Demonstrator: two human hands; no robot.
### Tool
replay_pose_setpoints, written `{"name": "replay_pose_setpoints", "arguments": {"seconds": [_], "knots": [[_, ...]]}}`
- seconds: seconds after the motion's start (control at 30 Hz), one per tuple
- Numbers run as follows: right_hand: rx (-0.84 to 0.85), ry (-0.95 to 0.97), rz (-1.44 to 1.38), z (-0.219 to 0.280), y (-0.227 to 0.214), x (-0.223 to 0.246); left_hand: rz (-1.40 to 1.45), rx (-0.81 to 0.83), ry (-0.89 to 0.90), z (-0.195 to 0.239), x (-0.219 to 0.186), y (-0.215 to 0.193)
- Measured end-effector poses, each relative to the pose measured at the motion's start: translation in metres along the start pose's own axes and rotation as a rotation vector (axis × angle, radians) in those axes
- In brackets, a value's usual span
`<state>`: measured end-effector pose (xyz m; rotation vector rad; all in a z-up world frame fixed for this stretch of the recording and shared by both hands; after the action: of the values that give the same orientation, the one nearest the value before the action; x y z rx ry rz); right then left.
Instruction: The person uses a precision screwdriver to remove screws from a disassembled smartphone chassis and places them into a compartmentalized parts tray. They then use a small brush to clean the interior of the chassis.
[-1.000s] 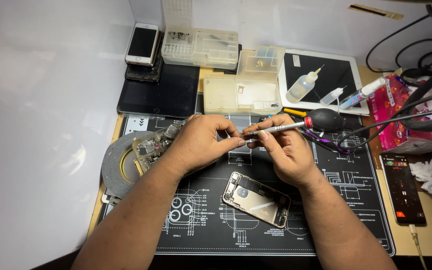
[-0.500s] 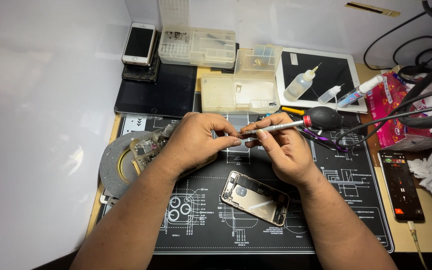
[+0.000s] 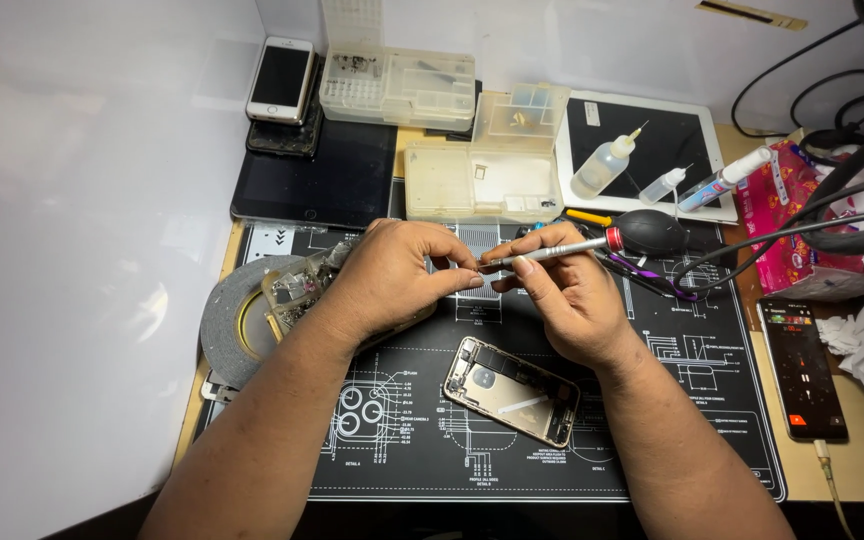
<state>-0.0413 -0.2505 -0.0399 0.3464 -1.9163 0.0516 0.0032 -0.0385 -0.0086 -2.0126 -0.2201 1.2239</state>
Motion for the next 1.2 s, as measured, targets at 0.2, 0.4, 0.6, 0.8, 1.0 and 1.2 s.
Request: {"name": "replay_pose_setpoints", "arguments": {"seconds": [0.2,0.4,0.6,0.8,1.0,1.2], "knots": [[0.01,-0.003,0.023,0.002,0.002,0.003,-0.012,0.003,-0.018,0.003,-0.002,0.0],[0.013,-0.005,-0.006,0.0,0.0,0.001,-0.02,-0.005,-0.011,0.002,-0.004,-0.004],[0.011,0.001,0.002,0.003,0.003,0.004,-0.031,0.013,-0.021,0.004,-0.004,-0.004],[0.007,0.014,0.003,0.002,0.0,0.004,-0.068,0.015,-0.014,0.003,-0.002,-0.003],[-0.007,0.013,-0.015,0.003,0.002,0.005,-0.082,0.021,-0.022,0.004,0.003,-0.002],[-0.002,-0.025,-0.003,0.002,0.004,0.009,-0.129,0.106,-0.085,0.003,0.016,0.004]]}}
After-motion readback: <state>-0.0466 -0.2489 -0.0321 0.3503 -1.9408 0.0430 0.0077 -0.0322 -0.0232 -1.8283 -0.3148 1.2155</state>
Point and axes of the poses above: each hand's wrist, its own z-axis away from the middle knuckle, its own y-axis out of the palm, x = y × z, the point moved 1 cm from there along -z, towards the middle knuckle, and after that the axes turned 14 degrees about -z, right-handed, at the moved point
